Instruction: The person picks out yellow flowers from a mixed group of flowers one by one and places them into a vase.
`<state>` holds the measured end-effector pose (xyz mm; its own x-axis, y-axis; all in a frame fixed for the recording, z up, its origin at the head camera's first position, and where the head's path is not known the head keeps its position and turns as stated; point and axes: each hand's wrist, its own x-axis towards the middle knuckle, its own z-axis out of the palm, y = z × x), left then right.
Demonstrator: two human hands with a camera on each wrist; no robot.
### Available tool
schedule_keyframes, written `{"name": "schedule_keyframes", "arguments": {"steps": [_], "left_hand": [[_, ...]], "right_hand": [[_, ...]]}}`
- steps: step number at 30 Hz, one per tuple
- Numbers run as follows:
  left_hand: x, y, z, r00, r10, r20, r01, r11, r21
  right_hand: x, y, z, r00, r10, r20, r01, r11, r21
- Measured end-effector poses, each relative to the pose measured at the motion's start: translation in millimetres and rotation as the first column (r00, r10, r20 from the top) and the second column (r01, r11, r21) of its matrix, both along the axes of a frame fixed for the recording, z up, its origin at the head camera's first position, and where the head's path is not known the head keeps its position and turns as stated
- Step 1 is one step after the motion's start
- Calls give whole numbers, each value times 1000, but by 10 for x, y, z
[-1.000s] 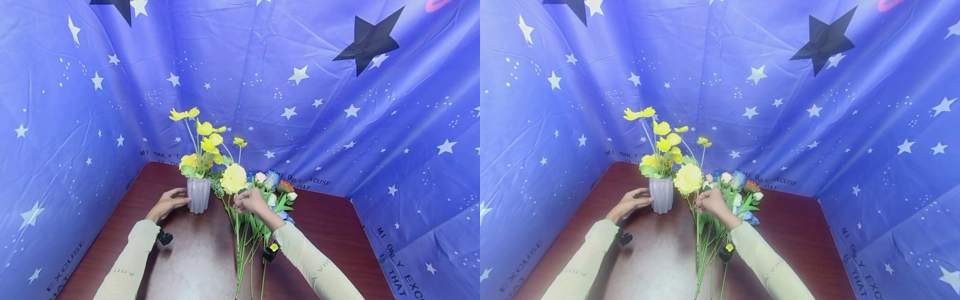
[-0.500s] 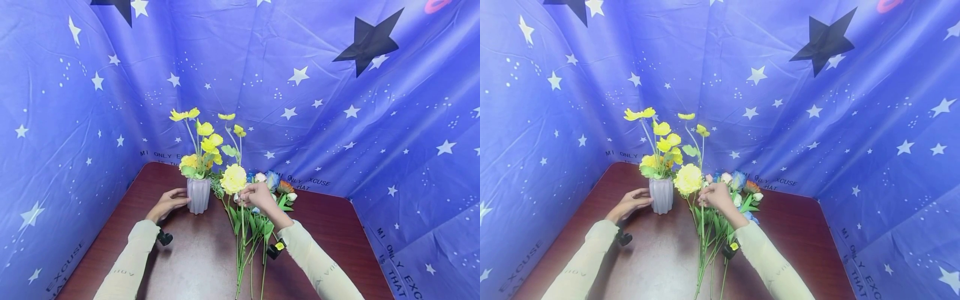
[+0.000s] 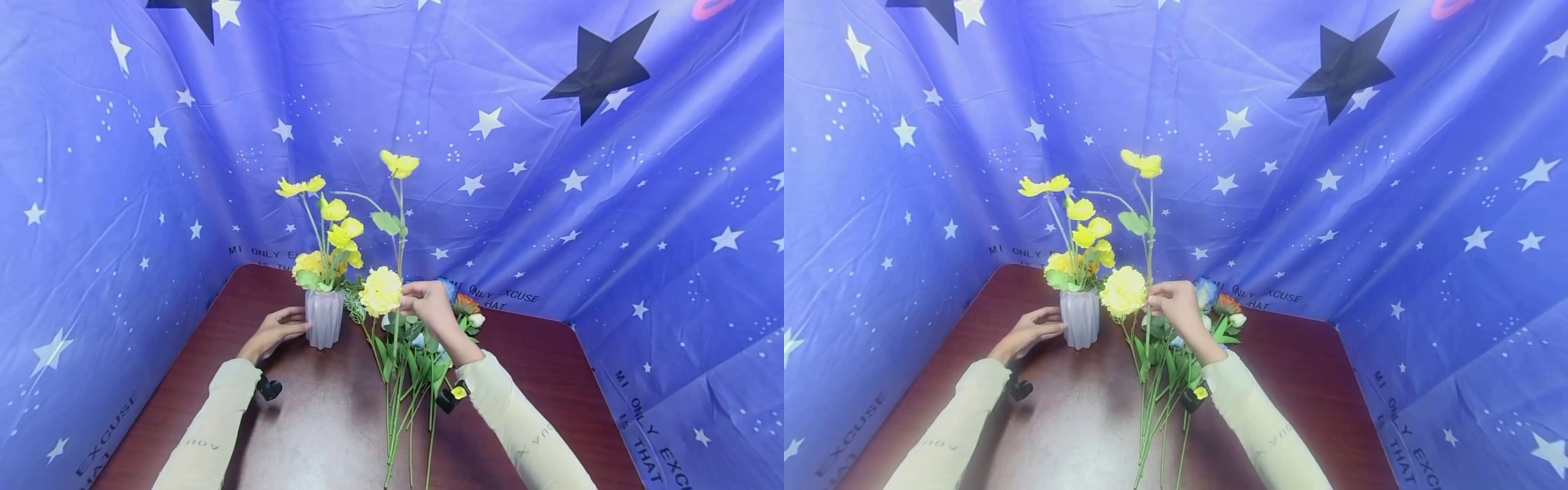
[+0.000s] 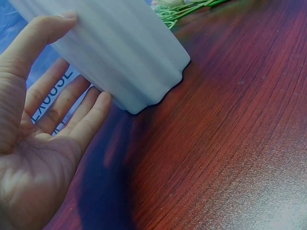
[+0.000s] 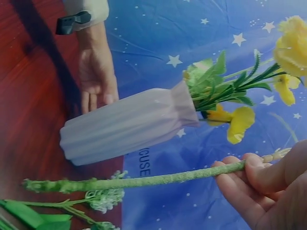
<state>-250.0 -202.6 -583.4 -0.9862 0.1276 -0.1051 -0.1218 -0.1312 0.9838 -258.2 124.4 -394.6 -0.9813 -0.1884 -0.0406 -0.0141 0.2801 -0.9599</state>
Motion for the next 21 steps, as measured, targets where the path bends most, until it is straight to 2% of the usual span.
{"name": "schedule_keyframes", "arguments": {"steps": [9, 15, 21], "left_hand": [[-2, -4, -16, 1000, -3, 1, 3, 1000, -2], [-6, -7, -11, 1000, -9, -1, 9, 1000, -8], [-14, -10, -19, 1000, -7, 3, 7, 1000, 3]], "right_hand": [[-104, -60, 125, 996, -68, -51, 61, 988, -139], [-188, -103, 197, 991, -96, -93, 76, 977, -199], [-209, -123, 292, 991, -86, -103, 54, 959, -280]]}}
